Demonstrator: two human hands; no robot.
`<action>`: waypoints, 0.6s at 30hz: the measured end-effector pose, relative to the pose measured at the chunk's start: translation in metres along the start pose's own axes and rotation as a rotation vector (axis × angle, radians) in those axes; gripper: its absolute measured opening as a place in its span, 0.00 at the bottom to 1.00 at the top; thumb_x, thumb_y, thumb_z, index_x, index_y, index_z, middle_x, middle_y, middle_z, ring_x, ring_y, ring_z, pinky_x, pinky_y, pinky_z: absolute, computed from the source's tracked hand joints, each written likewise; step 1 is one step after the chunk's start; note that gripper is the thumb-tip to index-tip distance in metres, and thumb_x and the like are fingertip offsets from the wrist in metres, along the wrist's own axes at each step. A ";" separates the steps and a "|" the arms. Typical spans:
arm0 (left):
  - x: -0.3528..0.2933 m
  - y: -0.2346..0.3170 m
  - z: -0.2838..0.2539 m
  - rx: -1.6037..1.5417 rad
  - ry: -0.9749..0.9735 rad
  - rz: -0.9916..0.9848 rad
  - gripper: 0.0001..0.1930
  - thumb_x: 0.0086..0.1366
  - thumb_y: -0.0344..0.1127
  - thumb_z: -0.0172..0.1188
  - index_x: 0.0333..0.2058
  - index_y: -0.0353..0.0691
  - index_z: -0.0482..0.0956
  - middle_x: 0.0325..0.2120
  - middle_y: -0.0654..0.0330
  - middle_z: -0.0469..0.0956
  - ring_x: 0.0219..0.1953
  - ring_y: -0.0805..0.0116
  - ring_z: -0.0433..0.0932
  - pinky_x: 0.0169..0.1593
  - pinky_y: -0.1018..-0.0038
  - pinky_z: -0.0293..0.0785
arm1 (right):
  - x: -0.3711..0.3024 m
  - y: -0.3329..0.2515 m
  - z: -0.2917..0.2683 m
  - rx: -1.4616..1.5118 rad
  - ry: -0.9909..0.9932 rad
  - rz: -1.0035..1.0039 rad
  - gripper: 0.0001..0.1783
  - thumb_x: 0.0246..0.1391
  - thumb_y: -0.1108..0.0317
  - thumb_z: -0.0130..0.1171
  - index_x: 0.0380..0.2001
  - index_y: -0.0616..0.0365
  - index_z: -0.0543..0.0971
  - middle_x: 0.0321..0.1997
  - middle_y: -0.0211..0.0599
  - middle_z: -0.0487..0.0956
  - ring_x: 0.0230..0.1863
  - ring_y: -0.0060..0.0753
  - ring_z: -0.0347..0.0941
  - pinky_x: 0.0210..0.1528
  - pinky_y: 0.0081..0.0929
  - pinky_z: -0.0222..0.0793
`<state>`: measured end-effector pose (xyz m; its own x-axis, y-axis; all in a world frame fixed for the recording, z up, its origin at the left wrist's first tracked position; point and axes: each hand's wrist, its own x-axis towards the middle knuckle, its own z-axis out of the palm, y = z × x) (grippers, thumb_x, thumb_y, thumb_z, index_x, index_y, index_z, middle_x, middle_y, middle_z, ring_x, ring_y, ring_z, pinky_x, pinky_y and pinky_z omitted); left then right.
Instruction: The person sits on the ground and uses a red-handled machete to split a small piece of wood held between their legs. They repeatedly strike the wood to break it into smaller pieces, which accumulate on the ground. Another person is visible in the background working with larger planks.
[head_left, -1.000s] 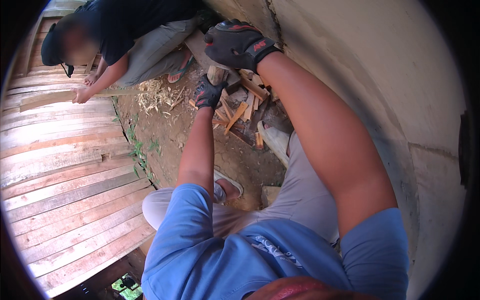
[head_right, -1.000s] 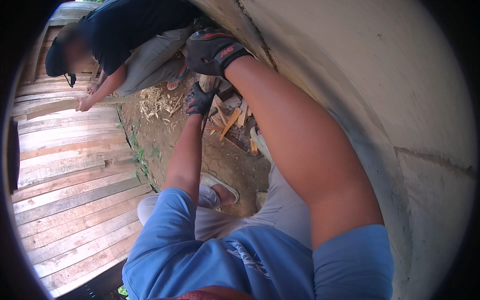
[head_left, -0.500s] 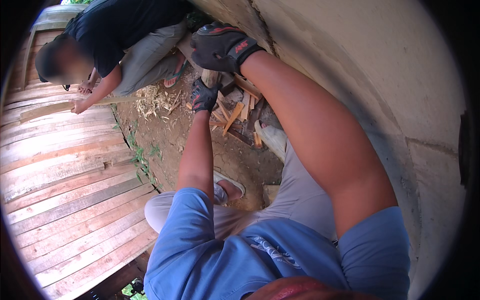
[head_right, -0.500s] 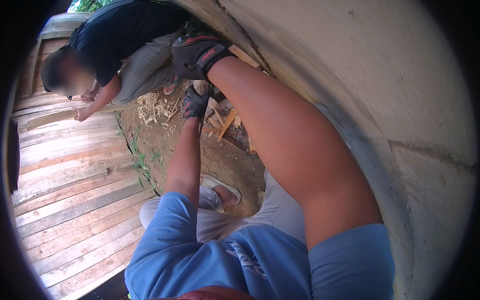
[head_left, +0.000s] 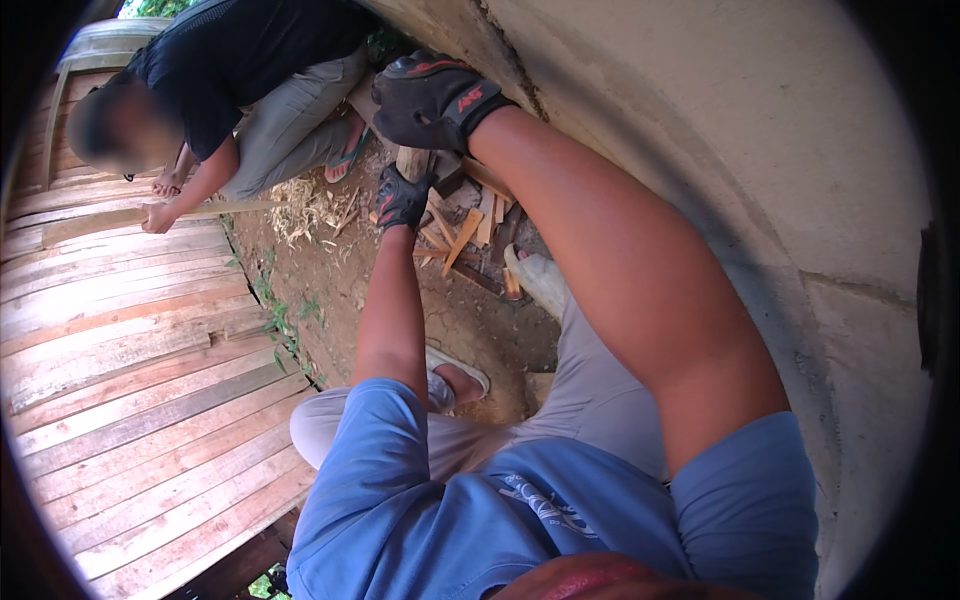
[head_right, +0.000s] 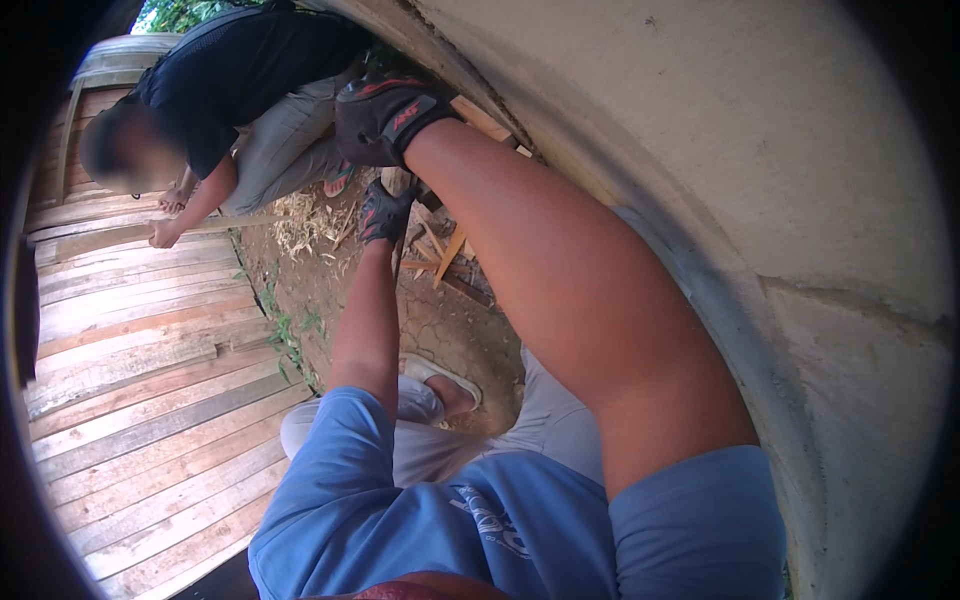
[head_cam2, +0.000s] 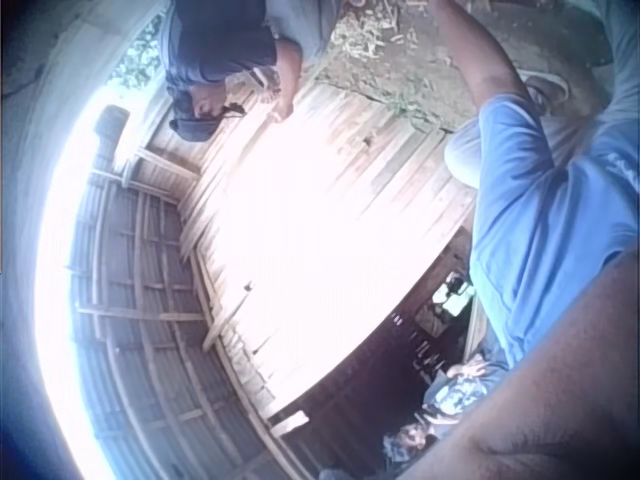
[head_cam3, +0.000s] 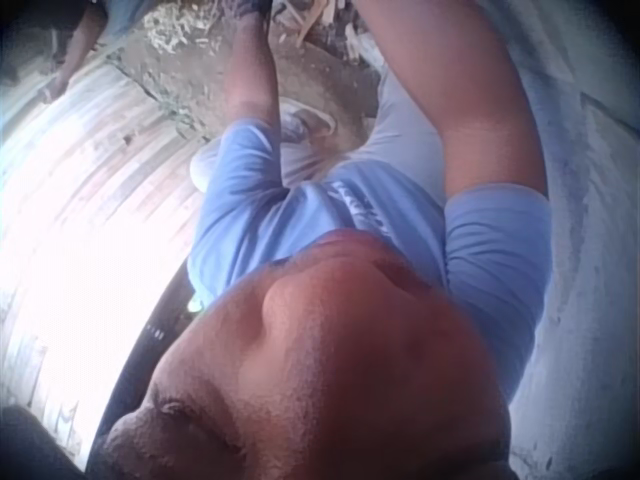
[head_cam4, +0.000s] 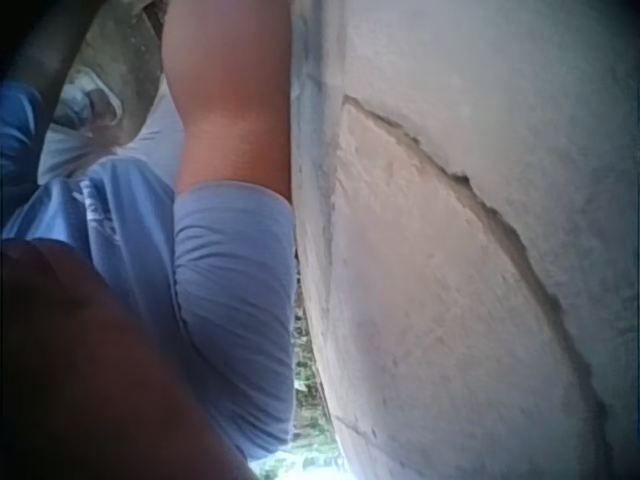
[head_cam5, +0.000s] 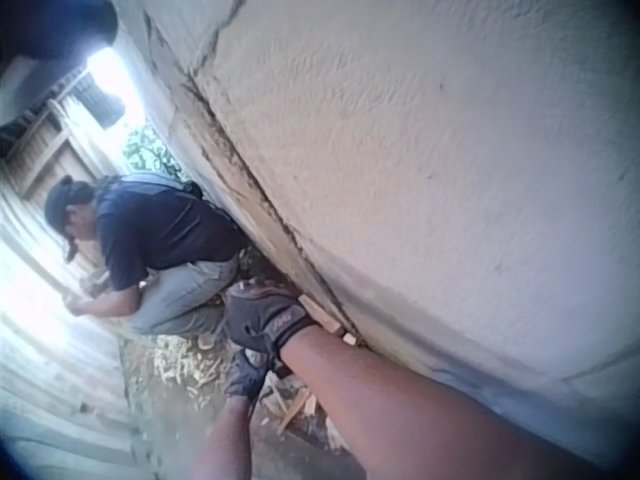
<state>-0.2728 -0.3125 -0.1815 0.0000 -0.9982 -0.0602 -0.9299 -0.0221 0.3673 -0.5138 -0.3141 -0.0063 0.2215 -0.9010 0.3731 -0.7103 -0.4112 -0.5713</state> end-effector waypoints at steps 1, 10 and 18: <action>0.001 0.000 0.000 -0.007 -0.017 -0.001 0.42 0.55 0.56 0.76 0.60 0.32 0.75 0.58 0.35 0.78 0.61 0.35 0.78 0.63 0.48 0.75 | 0.000 0.001 -0.001 -0.007 0.005 0.003 0.18 0.55 0.54 0.61 0.38 0.56 0.88 0.41 0.52 0.86 0.43 0.57 0.85 0.49 0.50 0.81; 0.003 -0.006 0.001 -0.001 -0.046 -0.017 0.45 0.55 0.58 0.76 0.63 0.33 0.73 0.58 0.36 0.78 0.62 0.35 0.77 0.64 0.48 0.74 | 0.001 -0.002 0.001 -0.033 -0.003 -0.024 0.19 0.56 0.54 0.60 0.36 0.59 0.88 0.38 0.54 0.86 0.41 0.57 0.85 0.46 0.50 0.81; -0.001 0.005 -0.005 0.033 -0.068 -0.008 0.47 0.55 0.59 0.75 0.65 0.32 0.71 0.60 0.35 0.76 0.64 0.36 0.75 0.65 0.49 0.73 | 0.004 0.003 0.005 -0.017 0.057 -0.016 0.19 0.56 0.56 0.59 0.38 0.60 0.88 0.40 0.54 0.86 0.43 0.57 0.85 0.47 0.50 0.81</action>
<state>-0.2753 -0.3116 -0.1753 -0.0167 -0.9919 -0.1263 -0.9417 -0.0269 0.3354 -0.5114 -0.3190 -0.0102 0.1947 -0.8846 0.4238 -0.7182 -0.4229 -0.5527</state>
